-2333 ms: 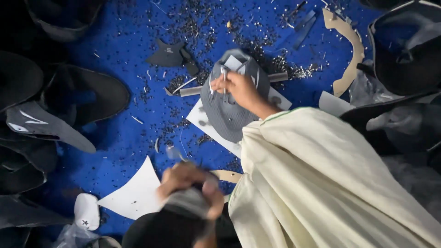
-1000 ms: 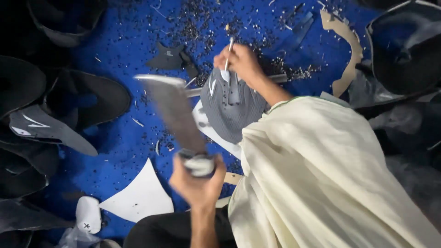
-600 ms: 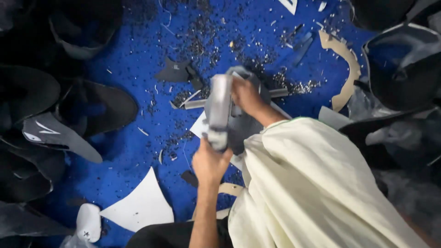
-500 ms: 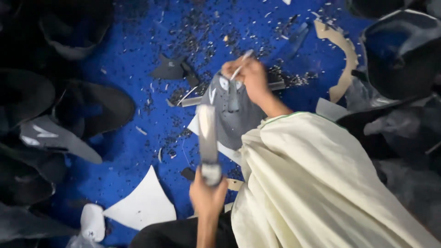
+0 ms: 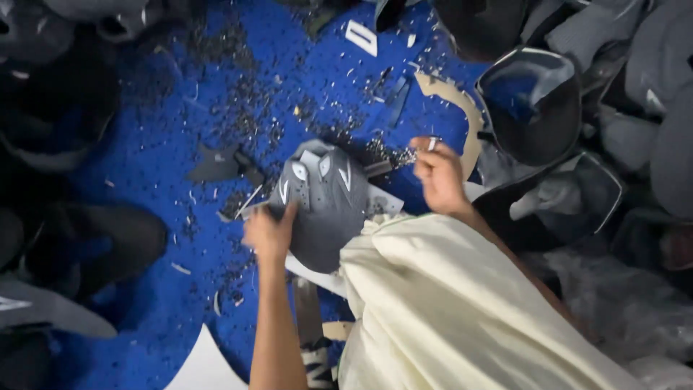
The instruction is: Using a metal punch and a hammer-tool to create holes or attach components to shoe uppers on a floor-based workshop block.
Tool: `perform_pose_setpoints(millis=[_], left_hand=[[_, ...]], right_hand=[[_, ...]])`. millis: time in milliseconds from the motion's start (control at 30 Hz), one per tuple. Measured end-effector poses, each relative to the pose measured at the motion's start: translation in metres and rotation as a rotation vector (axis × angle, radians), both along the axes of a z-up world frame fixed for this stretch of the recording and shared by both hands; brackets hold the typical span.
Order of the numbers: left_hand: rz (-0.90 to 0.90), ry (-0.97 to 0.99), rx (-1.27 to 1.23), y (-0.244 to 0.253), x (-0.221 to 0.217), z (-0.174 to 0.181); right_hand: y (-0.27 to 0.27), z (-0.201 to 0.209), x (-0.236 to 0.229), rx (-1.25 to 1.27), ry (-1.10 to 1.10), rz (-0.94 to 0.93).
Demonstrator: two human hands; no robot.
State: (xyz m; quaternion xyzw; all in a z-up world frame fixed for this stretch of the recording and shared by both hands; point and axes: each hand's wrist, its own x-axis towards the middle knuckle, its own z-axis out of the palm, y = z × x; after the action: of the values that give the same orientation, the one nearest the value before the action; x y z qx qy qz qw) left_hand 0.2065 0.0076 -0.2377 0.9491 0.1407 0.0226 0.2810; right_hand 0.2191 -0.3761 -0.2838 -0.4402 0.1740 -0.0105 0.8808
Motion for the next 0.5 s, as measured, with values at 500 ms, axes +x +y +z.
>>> perform_pose_setpoints(millis=[500], left_hand=[[0.054,-0.315,-0.458,-0.038,-0.132,0.127]], right_hand=[[0.008,0.206,-0.004,-0.137,0.066,0.104]])
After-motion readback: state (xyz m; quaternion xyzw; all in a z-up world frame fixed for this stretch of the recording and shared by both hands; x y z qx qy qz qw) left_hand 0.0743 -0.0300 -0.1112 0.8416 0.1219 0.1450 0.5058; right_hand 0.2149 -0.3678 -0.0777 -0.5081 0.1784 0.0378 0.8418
